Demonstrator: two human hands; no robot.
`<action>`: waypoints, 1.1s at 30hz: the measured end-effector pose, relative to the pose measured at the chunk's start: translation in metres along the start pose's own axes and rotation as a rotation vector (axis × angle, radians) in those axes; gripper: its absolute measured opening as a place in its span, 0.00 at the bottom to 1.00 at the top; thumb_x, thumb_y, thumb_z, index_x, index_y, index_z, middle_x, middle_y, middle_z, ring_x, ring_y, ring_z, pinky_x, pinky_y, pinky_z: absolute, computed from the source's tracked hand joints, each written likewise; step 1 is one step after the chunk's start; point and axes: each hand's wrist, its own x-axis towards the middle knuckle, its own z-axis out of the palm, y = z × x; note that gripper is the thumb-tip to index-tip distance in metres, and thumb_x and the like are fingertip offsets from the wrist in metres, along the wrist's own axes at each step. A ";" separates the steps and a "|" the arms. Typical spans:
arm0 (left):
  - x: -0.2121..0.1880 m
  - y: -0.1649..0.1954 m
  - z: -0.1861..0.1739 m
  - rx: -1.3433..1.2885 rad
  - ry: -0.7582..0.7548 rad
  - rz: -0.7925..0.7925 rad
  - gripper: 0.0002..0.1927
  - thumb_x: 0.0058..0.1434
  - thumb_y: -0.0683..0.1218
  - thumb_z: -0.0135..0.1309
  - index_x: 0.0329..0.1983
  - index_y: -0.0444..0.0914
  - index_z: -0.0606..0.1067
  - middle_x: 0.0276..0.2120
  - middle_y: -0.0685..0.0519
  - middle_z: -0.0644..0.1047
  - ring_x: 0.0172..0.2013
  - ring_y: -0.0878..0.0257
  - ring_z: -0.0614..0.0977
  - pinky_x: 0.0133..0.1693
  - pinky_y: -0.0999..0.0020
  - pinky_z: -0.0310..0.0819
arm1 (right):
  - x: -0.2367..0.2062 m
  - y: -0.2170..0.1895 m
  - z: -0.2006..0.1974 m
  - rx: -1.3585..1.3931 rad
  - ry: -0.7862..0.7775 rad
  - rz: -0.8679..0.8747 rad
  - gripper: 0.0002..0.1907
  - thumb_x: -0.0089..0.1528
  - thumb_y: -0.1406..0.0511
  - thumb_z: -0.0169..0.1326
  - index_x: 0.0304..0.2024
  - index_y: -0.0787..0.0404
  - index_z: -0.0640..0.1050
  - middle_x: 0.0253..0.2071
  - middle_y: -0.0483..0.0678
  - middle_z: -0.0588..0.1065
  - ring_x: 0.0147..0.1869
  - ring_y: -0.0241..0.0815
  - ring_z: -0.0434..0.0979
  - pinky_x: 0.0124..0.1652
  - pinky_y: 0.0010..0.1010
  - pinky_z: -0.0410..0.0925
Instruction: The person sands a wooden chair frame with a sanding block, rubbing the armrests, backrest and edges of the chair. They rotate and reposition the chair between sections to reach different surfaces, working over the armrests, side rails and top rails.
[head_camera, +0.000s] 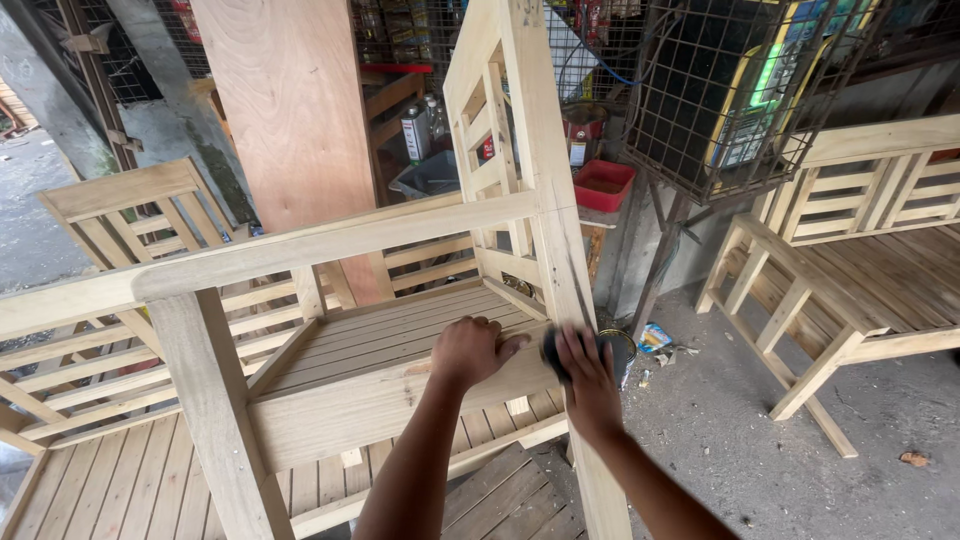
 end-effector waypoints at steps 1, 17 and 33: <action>0.000 0.000 0.000 -0.001 0.011 -0.005 0.41 0.63 0.76 0.38 0.29 0.37 0.81 0.32 0.46 0.82 0.38 0.51 0.84 0.41 0.53 0.81 | 0.021 0.004 0.002 -0.010 0.014 -0.013 0.36 0.61 0.72 0.48 0.73 0.53 0.60 0.77 0.46 0.54 0.81 0.53 0.48 0.73 0.59 0.43; 0.004 -0.007 0.011 -0.008 0.063 0.049 0.39 0.63 0.75 0.41 0.32 0.36 0.81 0.33 0.45 0.81 0.37 0.49 0.84 0.40 0.52 0.80 | 0.045 -0.006 0.002 -0.036 -0.038 0.048 0.37 0.61 0.73 0.49 0.73 0.51 0.59 0.77 0.45 0.54 0.80 0.52 0.49 0.72 0.58 0.45; 0.003 -0.005 0.013 -0.002 0.119 0.095 0.37 0.64 0.73 0.42 0.31 0.37 0.81 0.30 0.45 0.81 0.37 0.49 0.84 0.39 0.52 0.80 | 0.091 -0.016 -0.018 -0.098 -0.014 0.003 0.40 0.61 0.73 0.48 0.75 0.51 0.57 0.79 0.43 0.51 0.81 0.50 0.47 0.73 0.56 0.46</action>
